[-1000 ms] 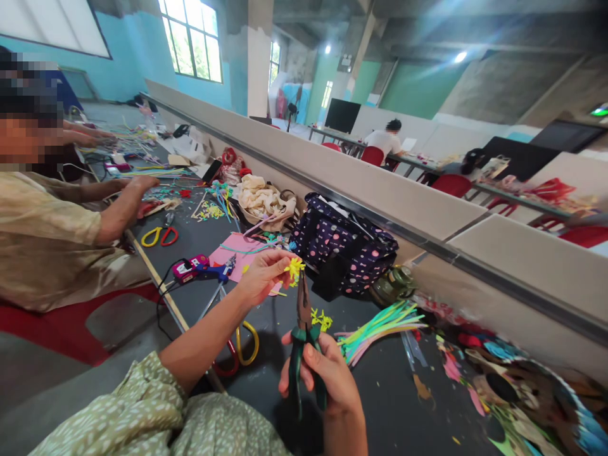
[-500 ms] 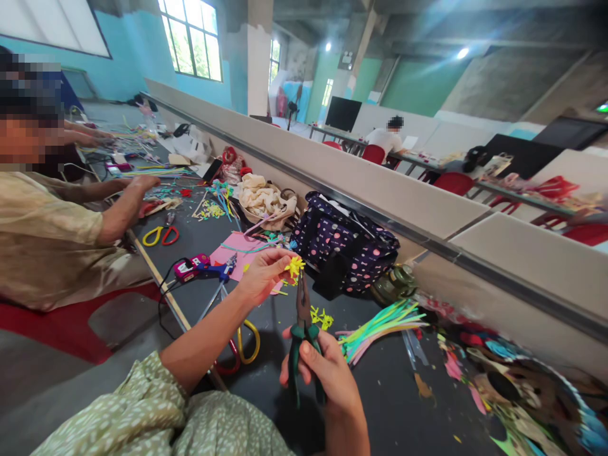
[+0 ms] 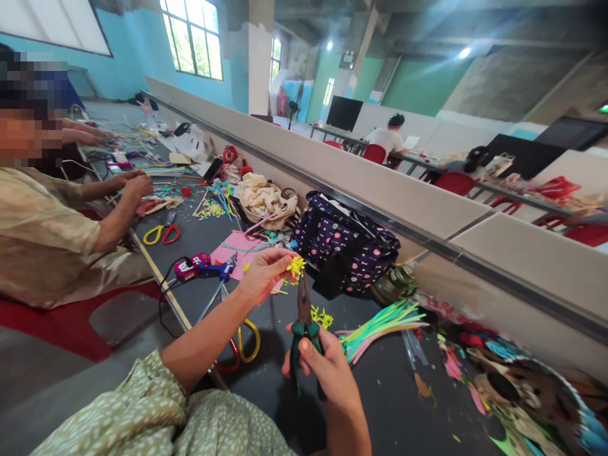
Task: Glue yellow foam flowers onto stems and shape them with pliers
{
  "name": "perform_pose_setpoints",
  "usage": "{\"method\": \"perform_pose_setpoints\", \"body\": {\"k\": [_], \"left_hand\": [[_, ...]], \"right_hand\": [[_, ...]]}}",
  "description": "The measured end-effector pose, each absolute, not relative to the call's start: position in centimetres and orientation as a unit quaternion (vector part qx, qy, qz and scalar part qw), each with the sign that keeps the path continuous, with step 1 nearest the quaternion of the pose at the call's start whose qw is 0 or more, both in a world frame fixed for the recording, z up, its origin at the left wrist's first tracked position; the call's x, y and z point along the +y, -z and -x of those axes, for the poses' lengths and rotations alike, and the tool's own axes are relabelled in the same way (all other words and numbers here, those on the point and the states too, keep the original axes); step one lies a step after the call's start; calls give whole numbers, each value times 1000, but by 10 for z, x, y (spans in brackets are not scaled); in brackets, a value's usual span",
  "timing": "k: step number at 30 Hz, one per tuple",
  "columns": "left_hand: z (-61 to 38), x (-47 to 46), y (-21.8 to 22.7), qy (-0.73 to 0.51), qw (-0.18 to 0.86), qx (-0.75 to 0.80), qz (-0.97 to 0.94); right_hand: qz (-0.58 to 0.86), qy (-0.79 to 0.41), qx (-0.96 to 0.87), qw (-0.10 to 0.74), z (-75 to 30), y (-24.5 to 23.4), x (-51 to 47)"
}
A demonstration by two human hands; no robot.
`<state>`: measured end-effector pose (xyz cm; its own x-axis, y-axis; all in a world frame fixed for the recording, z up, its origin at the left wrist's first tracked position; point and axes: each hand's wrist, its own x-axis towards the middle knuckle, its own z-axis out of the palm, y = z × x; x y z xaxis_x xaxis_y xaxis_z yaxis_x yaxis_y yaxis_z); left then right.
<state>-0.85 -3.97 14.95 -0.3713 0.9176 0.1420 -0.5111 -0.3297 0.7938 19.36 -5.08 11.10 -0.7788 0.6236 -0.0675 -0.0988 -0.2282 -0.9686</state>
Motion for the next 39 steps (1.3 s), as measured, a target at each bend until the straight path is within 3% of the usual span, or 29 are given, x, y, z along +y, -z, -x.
{"method": "perform_pose_setpoints", "body": {"k": [16, 29, 39], "left_hand": [[9, -40, -149, -759, 472, 337, -297], [21, -38, -145, -736, 547, 299, -264], [19, -37, -142, -736, 533, 325, -262]], "right_hand": [[278, -653, -655, 258, -189, -109, -52], [215, -763, -548, 267, -197, -119, -50], [191, -810, -486, 265, -201, -112, -52]]}}
